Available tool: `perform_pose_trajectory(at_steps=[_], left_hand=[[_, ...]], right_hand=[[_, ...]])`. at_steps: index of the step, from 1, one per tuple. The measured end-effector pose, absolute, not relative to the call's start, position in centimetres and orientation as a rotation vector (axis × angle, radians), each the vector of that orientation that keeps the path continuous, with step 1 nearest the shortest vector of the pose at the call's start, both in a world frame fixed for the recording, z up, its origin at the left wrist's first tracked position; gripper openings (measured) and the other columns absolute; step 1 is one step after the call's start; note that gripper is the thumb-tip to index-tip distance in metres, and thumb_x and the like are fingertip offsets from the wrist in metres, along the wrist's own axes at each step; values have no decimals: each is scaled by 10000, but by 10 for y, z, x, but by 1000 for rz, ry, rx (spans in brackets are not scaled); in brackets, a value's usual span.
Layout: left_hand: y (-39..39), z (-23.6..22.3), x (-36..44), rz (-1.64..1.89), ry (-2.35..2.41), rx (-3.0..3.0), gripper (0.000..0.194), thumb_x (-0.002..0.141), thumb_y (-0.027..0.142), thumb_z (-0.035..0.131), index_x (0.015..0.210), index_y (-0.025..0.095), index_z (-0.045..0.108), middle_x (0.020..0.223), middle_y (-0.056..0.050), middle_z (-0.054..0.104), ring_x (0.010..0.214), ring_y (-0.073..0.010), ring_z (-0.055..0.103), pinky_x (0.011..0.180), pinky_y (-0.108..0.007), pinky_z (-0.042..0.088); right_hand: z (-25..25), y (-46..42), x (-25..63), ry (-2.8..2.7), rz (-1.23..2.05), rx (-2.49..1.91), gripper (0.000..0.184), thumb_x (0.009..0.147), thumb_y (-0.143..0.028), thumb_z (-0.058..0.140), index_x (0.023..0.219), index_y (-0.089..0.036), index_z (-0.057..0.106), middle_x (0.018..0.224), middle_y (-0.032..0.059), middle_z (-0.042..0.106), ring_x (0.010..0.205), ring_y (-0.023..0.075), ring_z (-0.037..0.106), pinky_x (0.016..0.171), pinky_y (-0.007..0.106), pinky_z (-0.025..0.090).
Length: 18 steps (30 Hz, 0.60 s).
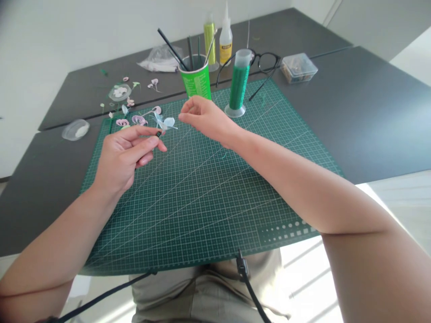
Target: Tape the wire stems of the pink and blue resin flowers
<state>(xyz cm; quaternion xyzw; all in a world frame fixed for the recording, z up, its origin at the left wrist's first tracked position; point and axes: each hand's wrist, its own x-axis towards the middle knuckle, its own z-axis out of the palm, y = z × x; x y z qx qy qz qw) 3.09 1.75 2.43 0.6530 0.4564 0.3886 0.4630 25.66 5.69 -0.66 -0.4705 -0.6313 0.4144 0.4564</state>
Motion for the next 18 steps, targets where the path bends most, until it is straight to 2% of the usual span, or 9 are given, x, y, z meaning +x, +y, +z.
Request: perform_pose_trajectory(at_steps=[2,4,7,11,18], left_hand=[[18,25,31,944,1131,1600,147,859,310,781,962,207,796,766,-42,783,462,-85,429,438,-269,303],[19,24,31,952,1134,1605,147,855,317,788,956,210,786,762,-38,781,461,-85,432,442,-268,302],[20,23,31,967,1139,1582,141,846,298,788,955,209,782,744,-29,775,461,-85,434,444,-263,299],[20,23,32,973,1141,1521,133,826,252,788,948,202,792,728,-25,774,461,-79,433,432,-250,288],[19,23,33,938,1168,1499,143,835,283,781,954,205,783,763,-38,793,445,-78,431,398,-246,243]], right_hand=[[-2,55,256,-1508,914,-1116,94,913,-203,740,912,-230,650,949,29,727,931,186,653,836,318,546],[7,48,254,-1534,847,-1062,81,935,-240,723,888,-240,657,998,41,752,1024,214,675,941,351,554],[21,34,250,-1644,777,-1036,136,975,-325,707,865,-246,701,993,57,778,1002,235,682,968,383,556],[23,25,246,-1800,649,-1019,145,947,-369,769,869,-247,761,996,70,789,1034,264,680,1006,416,538],[14,27,245,-1887,475,-1035,117,940,-261,772,823,-254,777,996,71,771,1041,288,666,1048,481,502]])
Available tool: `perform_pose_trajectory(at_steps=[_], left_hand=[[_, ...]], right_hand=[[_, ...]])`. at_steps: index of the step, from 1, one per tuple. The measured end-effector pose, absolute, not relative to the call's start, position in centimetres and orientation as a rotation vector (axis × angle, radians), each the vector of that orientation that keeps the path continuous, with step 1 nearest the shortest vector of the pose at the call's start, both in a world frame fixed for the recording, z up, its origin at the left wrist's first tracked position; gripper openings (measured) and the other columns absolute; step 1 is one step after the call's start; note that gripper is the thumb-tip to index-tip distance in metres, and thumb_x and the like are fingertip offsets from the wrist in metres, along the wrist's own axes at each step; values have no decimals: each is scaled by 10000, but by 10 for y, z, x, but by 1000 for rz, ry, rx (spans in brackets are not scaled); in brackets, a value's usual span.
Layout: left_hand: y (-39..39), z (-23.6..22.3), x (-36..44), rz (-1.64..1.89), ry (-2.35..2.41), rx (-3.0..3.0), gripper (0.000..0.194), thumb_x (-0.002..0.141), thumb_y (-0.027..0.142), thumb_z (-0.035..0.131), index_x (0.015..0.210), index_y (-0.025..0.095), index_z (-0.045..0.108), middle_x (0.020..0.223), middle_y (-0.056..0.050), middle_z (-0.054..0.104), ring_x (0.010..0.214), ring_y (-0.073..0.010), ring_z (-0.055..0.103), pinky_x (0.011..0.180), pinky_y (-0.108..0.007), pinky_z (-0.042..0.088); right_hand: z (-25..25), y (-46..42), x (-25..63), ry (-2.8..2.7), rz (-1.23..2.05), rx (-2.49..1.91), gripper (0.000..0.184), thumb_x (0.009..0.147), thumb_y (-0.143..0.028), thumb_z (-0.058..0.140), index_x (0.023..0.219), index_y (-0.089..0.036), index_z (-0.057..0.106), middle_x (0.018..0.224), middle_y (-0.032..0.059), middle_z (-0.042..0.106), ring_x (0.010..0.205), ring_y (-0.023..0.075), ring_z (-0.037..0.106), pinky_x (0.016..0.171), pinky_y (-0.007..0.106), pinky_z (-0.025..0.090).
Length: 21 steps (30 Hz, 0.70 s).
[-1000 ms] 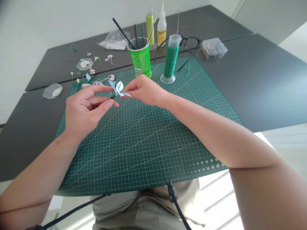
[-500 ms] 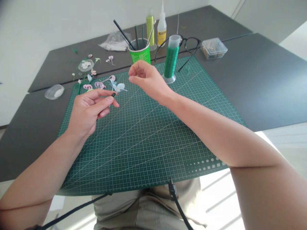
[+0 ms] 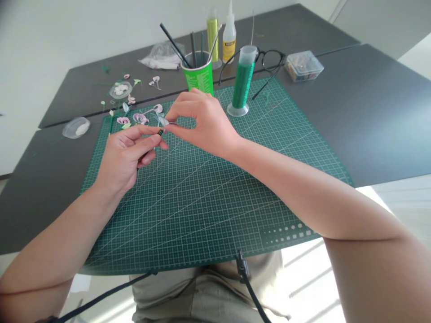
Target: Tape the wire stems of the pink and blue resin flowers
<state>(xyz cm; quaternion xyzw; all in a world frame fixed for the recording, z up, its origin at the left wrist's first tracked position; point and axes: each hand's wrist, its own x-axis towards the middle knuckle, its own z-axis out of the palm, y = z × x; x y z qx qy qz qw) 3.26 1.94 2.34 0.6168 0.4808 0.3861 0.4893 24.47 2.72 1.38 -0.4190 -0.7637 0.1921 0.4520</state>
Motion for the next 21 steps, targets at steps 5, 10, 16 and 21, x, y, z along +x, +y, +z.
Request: perform_pose_trajectory(at_steps=[5,10,16,21], left_hand=[[18,24,33,940,1154,1455,130,827,257,779,941,193,778,748,-31,782,431,-69,420,384,-235,219],[18,23,33,964,1132,1421,129,813,228,789,934,185,789,710,-13,753,419,-58,418,370,-212,221],[20,21,33,979,1124,1411,120,805,233,791,915,186,798,709,-17,753,417,-60,419,370,-213,214],[22,24,33,986,1116,1382,106,804,239,787,902,199,792,716,-17,753,423,-57,391,386,-217,207]], right_hand=[[12,25,242,-1857,454,-1019,146,954,-270,762,813,-243,794,936,68,756,980,261,678,1005,454,514],[4,27,239,-1824,402,-970,128,942,-256,767,822,-226,800,900,50,758,914,228,683,940,426,540],[0,29,238,-1772,462,-909,120,925,-229,774,808,-206,786,885,50,767,902,213,691,895,389,556],[3,26,234,-1557,796,-911,264,946,-434,787,1115,-234,757,1196,60,761,1113,210,690,1047,359,554]])
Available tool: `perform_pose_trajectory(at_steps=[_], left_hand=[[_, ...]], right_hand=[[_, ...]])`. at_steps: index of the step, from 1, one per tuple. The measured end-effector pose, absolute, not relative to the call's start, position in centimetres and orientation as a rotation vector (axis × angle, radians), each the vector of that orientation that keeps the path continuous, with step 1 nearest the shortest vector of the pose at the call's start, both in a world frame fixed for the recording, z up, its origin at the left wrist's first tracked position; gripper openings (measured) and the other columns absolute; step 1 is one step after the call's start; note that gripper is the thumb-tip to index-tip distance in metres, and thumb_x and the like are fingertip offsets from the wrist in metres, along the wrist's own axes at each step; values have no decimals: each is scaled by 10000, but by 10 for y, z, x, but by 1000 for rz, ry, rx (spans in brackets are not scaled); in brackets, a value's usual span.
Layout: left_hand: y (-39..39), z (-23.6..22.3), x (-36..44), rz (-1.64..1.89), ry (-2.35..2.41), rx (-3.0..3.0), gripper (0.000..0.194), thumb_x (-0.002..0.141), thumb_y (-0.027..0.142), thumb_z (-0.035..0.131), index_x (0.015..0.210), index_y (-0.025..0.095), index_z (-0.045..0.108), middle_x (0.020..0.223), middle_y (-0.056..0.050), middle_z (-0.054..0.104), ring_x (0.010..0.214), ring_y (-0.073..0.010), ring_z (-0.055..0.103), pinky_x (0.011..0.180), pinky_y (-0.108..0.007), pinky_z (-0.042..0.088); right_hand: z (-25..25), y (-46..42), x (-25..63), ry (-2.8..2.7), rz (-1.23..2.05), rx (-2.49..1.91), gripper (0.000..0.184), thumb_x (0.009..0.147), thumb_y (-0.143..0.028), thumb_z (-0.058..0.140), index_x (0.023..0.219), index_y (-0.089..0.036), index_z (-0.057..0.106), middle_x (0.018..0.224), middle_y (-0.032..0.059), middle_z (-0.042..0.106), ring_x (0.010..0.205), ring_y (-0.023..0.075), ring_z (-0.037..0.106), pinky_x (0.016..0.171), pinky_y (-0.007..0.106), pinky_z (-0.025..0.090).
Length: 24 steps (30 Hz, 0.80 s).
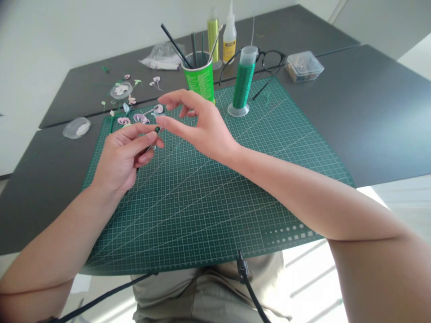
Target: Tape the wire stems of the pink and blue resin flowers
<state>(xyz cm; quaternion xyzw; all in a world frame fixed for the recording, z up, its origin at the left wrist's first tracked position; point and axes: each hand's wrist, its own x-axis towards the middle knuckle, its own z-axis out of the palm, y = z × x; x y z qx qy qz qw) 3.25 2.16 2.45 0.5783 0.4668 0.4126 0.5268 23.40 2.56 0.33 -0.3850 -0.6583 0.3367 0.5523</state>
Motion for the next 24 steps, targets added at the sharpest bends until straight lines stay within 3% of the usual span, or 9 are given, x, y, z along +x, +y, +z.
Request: perform_pose_trajectory(at_steps=[2,4,6,8,10,12,15,19,24], left_hand=[[22,25,32,981,1112,1366,108,808,246,779,906,202,791,726,-18,755,421,-54,372,389,-218,195],[23,25,32,982,1109,1349,110,807,244,774,906,201,790,722,-16,750,422,-53,365,390,-218,187],[24,24,32,996,1102,1333,99,804,231,776,896,196,786,713,-13,740,425,-50,365,393,-216,186],[25,24,31,1019,1098,1331,81,805,221,781,882,194,780,717,-12,738,428,-48,367,397,-215,188],[26,24,31,1040,1116,1341,64,813,220,784,870,196,771,736,-12,743,432,-47,366,398,-217,192],[28,24,30,1058,1147,1350,56,821,226,782,866,198,762,750,-13,747,436,-48,363,399,-221,198],[30,24,29,1077,1190,1353,62,826,238,774,870,199,754,777,-19,761,445,-52,359,402,-227,202],[32,24,27,992,1230,1388,106,830,265,757,904,190,751,816,-38,787,459,-61,352,406,-232,208],[28,23,30,626,1212,1505,179,828,294,784,947,177,719,807,-55,811,485,-75,387,436,-218,276]], right_hand=[[3,24,230,-1367,1114,-877,412,971,-543,734,1256,-249,687,1352,63,702,1188,195,683,1075,325,563],[1,22,226,-1202,1464,-796,479,998,-614,658,1297,-241,639,1355,70,684,1146,181,710,1046,305,592],[-1,21,224,-1138,1709,-717,493,1022,-647,589,1246,-211,639,1196,73,721,966,170,740,952,307,627],[-1,21,224,-1152,1786,-719,489,1049,-648,531,1161,-189,660,894,31,698,679,143,661,749,297,625],[1,22,226,-1168,1745,-803,469,1076,-610,498,1094,-177,679,635,-47,523,466,108,437,515,265,493],[5,22,228,-1211,1651,-917,391,1091,-505,515,1011,-166,694,533,-96,342,419,90,253,408,247,300],[13,19,229,-1381,1455,-1024,225,1043,-291,607,868,-171,685,493,-100,305,438,77,221,409,249,169],[25,12,229,-1647,1142,-964,181,976,-213,720,799,-176,717,506,-81,375,487,68,267,438,248,174],[37,10,237,-1661,949,-861,179,955,-222,751,787,-166,776,560,-52,527,553,71,446,491,224,321]])
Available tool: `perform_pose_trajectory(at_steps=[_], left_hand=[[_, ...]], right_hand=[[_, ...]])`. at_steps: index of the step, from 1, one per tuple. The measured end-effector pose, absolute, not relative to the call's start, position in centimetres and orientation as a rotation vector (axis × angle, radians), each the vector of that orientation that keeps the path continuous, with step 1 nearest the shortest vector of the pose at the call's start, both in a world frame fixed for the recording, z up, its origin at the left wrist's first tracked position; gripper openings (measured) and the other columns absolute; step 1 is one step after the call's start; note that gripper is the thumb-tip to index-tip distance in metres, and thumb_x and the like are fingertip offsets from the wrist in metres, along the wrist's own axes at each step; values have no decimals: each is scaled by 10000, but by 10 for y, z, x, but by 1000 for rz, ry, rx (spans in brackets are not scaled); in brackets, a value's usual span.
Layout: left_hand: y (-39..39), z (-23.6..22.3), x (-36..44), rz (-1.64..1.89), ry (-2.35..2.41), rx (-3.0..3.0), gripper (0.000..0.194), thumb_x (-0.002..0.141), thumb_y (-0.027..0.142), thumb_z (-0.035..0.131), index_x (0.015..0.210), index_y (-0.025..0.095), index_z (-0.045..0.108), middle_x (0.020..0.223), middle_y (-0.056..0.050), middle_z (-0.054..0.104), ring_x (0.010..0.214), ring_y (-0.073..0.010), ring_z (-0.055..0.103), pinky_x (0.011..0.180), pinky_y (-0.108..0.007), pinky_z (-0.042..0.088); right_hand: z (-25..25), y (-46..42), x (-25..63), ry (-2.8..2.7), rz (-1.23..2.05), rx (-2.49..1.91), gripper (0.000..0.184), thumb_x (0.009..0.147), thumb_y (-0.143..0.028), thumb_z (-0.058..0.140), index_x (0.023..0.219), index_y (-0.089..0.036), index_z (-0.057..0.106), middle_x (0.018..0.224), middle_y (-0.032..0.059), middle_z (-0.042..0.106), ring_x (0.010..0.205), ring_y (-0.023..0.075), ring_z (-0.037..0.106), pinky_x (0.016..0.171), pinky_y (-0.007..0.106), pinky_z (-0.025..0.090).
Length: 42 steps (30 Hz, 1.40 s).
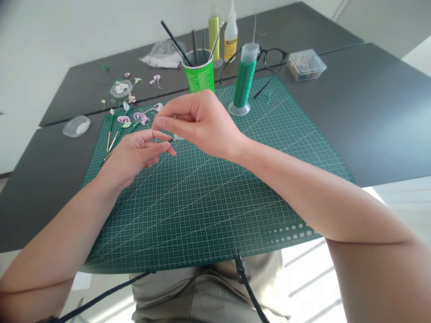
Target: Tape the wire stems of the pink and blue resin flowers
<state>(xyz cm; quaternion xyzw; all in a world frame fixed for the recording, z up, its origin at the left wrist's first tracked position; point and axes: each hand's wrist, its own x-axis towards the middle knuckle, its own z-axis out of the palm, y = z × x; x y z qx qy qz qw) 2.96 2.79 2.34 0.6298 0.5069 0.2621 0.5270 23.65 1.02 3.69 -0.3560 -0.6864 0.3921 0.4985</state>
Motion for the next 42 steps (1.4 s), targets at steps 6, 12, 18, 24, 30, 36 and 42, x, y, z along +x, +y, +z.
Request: perform_pose_trajectory(at_steps=[6,12,18,24,30,36,42], left_hand=[[20,21,30,473,1116,1631,223,868,369,774,896,199,632,821,-56,831,458,-74,360,427,-232,252],[17,23,32,441,1067,1749,193,877,359,741,875,207,622,786,-55,830,476,-108,503,475,-246,325],[11,25,33,498,973,1817,146,893,316,736,858,217,635,776,-58,834,672,-203,763,578,-269,477],[5,25,31,634,973,1885,113,893,268,765,857,226,666,796,-41,833,775,-225,817,692,-300,590],[0,28,30,823,1070,2000,71,885,257,800,854,240,738,852,-22,838,867,-234,831,792,-320,637],[-1,26,29,950,1147,2037,96,889,326,831,873,257,766,875,-31,840,872,-255,816,767,-356,630],[14,24,27,1136,1169,1784,133,910,332,824,917,260,713,841,-23,827,584,-142,653,540,-295,500]], right_hand=[[33,20,241,-1563,946,-858,151,927,-294,785,838,-175,815,644,-9,694,703,127,677,567,218,489],[33,21,238,-1525,1016,-851,192,884,-349,836,785,-191,793,657,10,711,770,162,716,586,237,523],[29,21,238,-1470,1200,-920,217,863,-408,854,805,-212,780,562,-14,605,731,178,660,556,258,479],[22,28,240,-1463,1085,-1006,131,879,-273,805,762,-217,793,555,-12,598,709,169,618,590,275,474],[17,34,242,-1484,1150,-1024,142,870,-286,810,764,-194,788,554,-25,580,669,144,565,574,272,430],[11,41,248,-1521,1249,-1037,164,875,-298,809,770,-178,772,502,-55,476,524,97,394,465,261,322],[10,41,252,-1600,1276,-1066,193,891,-362,817,824,-183,792,480,-68,422,473,80,274,414,268,225]])
